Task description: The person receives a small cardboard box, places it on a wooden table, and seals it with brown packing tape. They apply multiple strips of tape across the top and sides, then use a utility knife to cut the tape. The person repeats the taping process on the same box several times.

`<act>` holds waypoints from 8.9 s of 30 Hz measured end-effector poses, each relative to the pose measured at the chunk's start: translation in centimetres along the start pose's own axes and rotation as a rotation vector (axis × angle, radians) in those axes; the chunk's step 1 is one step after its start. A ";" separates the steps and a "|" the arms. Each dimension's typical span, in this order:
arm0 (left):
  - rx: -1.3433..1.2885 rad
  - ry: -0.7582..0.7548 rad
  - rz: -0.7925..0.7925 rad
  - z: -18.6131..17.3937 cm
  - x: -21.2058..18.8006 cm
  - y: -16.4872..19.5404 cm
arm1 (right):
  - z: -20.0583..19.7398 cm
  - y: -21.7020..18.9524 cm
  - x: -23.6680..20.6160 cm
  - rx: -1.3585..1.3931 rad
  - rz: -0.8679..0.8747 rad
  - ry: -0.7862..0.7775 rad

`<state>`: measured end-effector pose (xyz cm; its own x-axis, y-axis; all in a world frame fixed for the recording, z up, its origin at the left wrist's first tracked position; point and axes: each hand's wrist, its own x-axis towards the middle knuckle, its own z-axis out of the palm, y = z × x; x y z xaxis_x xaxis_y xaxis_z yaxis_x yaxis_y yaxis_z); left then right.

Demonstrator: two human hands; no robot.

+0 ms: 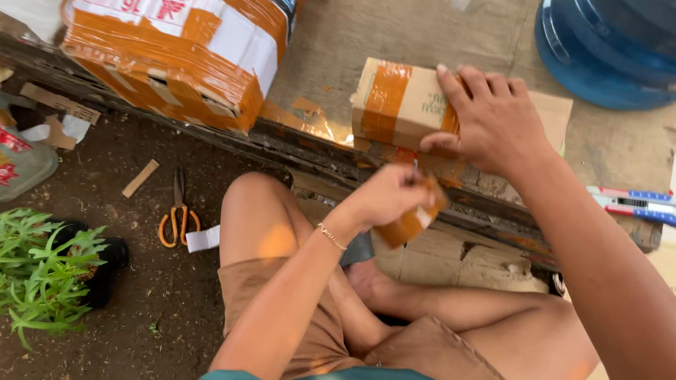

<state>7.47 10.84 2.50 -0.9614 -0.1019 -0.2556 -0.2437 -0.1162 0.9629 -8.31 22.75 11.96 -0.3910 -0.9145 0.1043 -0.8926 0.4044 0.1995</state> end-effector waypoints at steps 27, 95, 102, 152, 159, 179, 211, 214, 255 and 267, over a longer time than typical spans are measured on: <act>0.796 0.672 0.697 -14.8 2.5 3.6 | 1.3 -4.5 -0.5 -0.337 0.281 -0.025; -0.063 0.175 0.854 -2.3 5.9 5.1 | 16.0 -6.8 -3.8 1.328 0.416 0.844; 0.031 0.237 0.868 -2.6 6.5 4.0 | 16.7 -7.1 -3.0 1.270 0.481 0.871; 1.273 -0.014 0.873 10.6 5.0 11.8 | 6.0 -15.7 -9.5 1.987 1.098 0.572; 1.432 -0.049 0.955 12.2 6.2 8.4 | 6.6 -15.4 -18.9 1.936 1.264 0.374; 1.197 0.465 0.380 -14.5 -1.9 5.8 | 1.5 -3.3 -3.9 0.144 0.430 0.093; 0.534 0.334 0.938 3.6 -8.0 10.5 | -1.1 -8.4 -16.3 0.564 0.339 0.824; 0.545 0.168 0.909 2.9 -7.9 12.3 | -0.7 -7.9 -16.9 0.418 0.297 0.796; 0.140 -0.207 0.051 -3.1 -10.9 1.8 | -0.8 1.3 -4.1 0.235 0.108 0.223; -0.039 -0.186 0.151 -2.7 -8.3 4.7 | -1.6 -1.5 -5.3 0.140 0.148 0.235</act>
<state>14.67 8.43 8.89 -0.9945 0.0623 -0.0847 -0.0934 -0.1517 0.9840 -4.53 26.99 12.68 -0.4710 -0.8108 0.3477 -0.8584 0.5120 0.0313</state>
